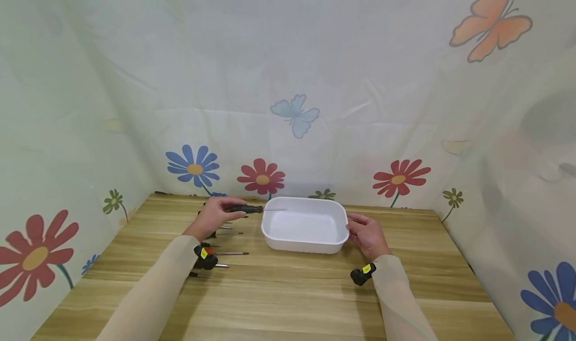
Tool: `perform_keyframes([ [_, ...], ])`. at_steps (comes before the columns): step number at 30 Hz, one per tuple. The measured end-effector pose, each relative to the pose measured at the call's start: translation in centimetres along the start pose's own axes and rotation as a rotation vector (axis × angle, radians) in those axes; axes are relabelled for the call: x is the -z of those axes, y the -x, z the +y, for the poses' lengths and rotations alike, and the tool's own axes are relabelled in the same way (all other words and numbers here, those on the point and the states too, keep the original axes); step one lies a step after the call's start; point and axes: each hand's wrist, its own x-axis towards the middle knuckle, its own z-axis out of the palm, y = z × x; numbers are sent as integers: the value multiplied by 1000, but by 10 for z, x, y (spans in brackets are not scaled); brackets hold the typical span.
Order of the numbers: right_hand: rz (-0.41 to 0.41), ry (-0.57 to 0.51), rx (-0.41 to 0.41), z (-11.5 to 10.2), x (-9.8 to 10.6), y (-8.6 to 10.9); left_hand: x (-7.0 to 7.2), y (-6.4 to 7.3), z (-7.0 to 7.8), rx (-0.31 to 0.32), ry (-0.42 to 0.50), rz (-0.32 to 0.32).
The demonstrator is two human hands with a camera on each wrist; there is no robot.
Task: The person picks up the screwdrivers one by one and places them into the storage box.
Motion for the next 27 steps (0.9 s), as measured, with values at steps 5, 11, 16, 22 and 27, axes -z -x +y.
perform_keyframes([
  [5, 8, 17, -7, -1, 0, 1, -9, -7, 6, 25, 6, -5],
  [11, 14, 28, -20, -2, 0, 3, -17, -17, 8, 52, 45, -13],
  [16, 8, 29, -6, -2, 0, 2, -23, -24, 11, 82, 37, -19],
  [22, 13, 28, -11, -1, 2, 1, -31, -30, 17, 75, 0, -28],
  [27, 7, 31, -9, -3, 3, 0, -38, -36, 21, 86, -63, -11],
])
